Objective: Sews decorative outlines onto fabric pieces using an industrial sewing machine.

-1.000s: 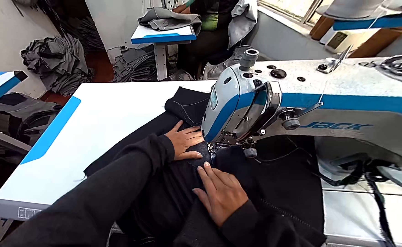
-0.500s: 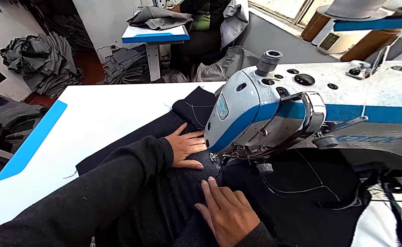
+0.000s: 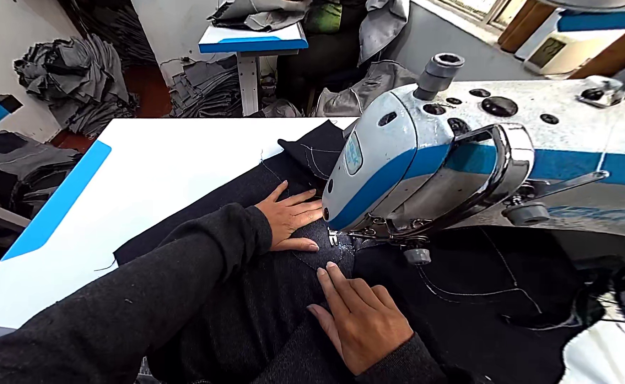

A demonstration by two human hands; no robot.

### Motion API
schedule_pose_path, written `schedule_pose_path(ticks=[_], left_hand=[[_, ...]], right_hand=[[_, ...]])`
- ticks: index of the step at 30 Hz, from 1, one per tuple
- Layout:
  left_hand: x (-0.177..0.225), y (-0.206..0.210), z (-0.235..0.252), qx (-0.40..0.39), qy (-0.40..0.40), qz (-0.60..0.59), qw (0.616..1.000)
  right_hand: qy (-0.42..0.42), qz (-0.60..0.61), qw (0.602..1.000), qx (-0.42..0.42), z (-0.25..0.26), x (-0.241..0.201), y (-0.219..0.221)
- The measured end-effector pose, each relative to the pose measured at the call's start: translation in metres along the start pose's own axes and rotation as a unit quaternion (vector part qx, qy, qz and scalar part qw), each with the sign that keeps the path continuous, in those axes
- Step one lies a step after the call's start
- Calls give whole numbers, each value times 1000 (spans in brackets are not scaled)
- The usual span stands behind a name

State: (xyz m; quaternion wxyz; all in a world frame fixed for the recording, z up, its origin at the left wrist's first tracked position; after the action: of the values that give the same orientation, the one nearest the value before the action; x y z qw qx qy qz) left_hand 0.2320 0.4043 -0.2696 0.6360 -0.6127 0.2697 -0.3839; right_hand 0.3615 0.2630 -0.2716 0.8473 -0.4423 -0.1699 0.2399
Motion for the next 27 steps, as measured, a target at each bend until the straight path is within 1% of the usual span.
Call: schedule_pose_path(ticks=[3,6,8,14,17,18,19,20,21,22,23,24,25,26,27], left_hand=[[3,-1,-5,-1,-54,9,998],[13,0,-15,18,-144,29,989],[18,1,-19,16,-198,25,980],[19,1,-20,-2,-273,12,962],[24,3,-23,-28,-331,9,943],[27,2,-24,-46,-347,6,937],[28,-1,-23,-72,-354,5,932],[27,-6,-21,-102,-351,8,931],[26,-15,-17,-136,-337,13,932],[25,-25,-10,-152,-305,18,940],[23,-35,-1,-135,-252,20,958],[22,-42,10,-98,-177,20,979],[20,-44,21,-49,-84,20,995],[17,-41,30,-13,5,25,1000],[14,-33,36,13,80,31,996]], right_hand=[[-19,15,1000,2,-1,13,4],[-67,84,994,10,-2,43,8],[-106,123,987,9,-2,62,11],[-199,163,966,4,9,86,15],[-258,204,944,-32,14,107,23],[-262,204,942,-53,16,114,22],[-246,191,948,-67,18,116,17],[-213,171,959,-79,20,112,5],[-162,166,969,-83,21,101,-11],[-102,170,976,-89,21,83,-28],[-44,183,977,-98,22,60,-41],[9,202,972,-119,23,34,-47],[50,224,964,-137,25,9,-44],[83,238,956,-149,27,-12,-32],[109,240,952,-154,29,-27,-15]])
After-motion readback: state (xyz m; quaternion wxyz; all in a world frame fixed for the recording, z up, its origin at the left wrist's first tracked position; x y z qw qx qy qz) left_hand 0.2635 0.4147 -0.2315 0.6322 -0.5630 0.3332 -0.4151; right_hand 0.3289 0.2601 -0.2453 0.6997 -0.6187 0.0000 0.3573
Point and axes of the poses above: each hand's wrist, its own z-axis towards the middle knuckle, its own y-axis out of the palm, x = y × z, the point moved 6 cm from there along z, towards the middle knuckle, and after that the axes turned 3 degrees about z, right-handed, at the moved point
